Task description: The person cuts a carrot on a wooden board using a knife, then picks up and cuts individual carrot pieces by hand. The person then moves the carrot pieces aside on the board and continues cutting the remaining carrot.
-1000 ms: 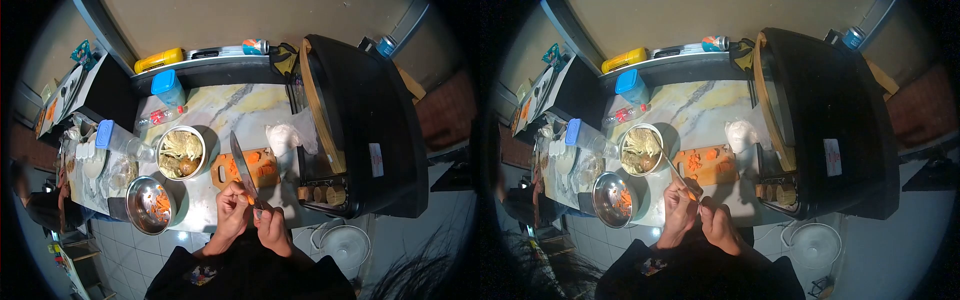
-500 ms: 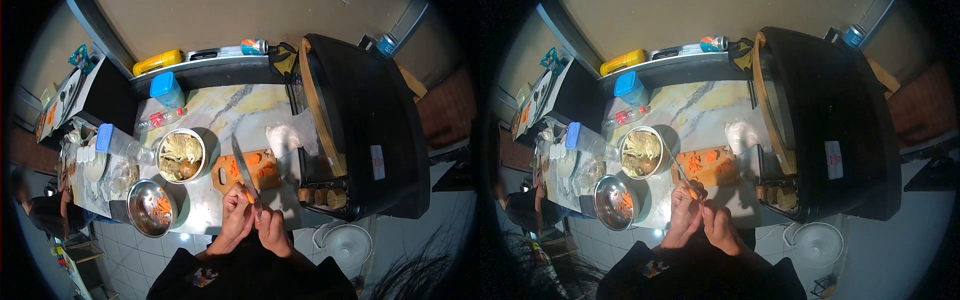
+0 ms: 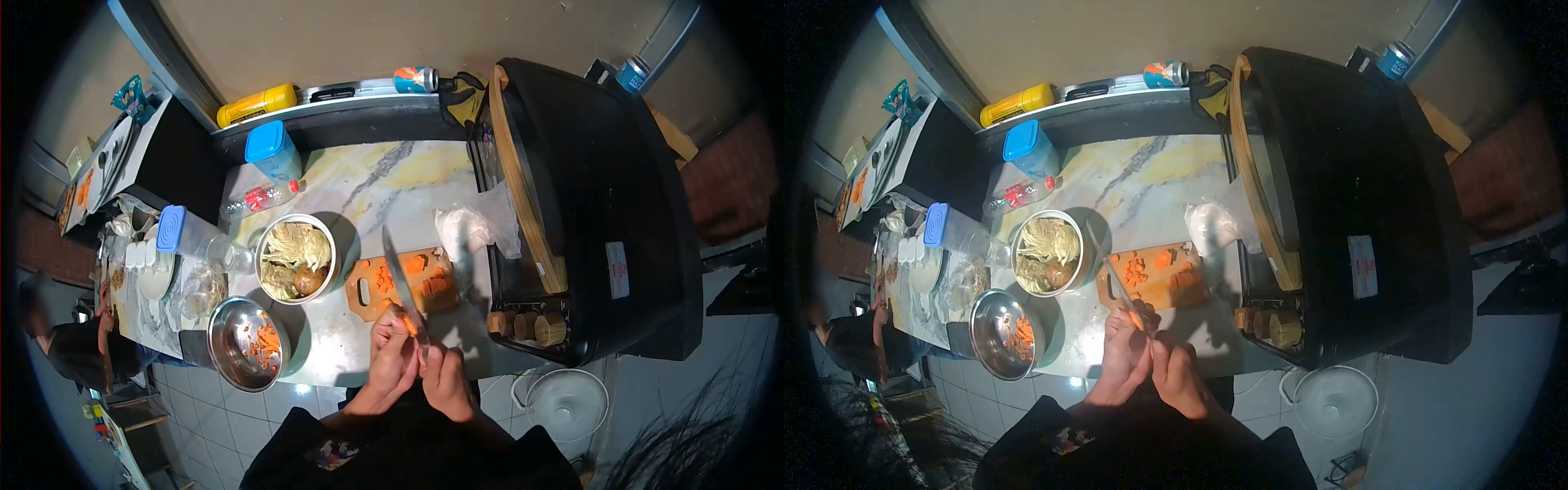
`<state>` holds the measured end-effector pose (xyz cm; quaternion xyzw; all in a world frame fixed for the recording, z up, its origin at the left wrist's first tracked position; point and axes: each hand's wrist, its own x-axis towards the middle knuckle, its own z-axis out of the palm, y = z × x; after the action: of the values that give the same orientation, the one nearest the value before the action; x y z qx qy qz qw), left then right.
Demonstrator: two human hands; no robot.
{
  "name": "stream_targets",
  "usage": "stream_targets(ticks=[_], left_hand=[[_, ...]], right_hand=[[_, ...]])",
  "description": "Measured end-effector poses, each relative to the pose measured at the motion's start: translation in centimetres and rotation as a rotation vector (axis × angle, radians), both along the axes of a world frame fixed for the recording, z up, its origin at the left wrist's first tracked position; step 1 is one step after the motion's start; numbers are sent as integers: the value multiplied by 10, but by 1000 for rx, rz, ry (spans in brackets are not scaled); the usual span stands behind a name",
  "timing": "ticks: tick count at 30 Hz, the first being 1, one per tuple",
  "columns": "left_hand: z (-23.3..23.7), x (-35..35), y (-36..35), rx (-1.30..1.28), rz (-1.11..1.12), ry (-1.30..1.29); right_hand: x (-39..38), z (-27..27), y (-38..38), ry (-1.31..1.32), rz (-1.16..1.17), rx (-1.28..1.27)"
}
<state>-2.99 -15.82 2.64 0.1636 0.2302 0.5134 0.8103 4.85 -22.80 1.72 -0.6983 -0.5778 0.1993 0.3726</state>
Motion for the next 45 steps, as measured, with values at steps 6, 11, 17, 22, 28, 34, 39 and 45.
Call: stream_targets(ticks=[6,11,17,22,28,34,39,45], left_hand=[[8,-4,8,-83,91,45],[2,-4,3,-11,89,21],[7,-3,3,-48,91,27],[-4,-15,11,134,77,276],[11,-30,23,351,59,470],[10,-37,28,436,25,492],[3,-29,22,205,11,343],[4,-16,7,91,35,151]], right_hand=[[-2,7,2,59,32,110],[-2,34,18,305,55,-18],[-2,31,18,279,49,-47],[6,33,20,340,91,-78],[7,23,15,310,109,-126],[7,34,15,366,140,-155],[3,29,13,258,126,-70],[0,28,9,318,67,-103]])
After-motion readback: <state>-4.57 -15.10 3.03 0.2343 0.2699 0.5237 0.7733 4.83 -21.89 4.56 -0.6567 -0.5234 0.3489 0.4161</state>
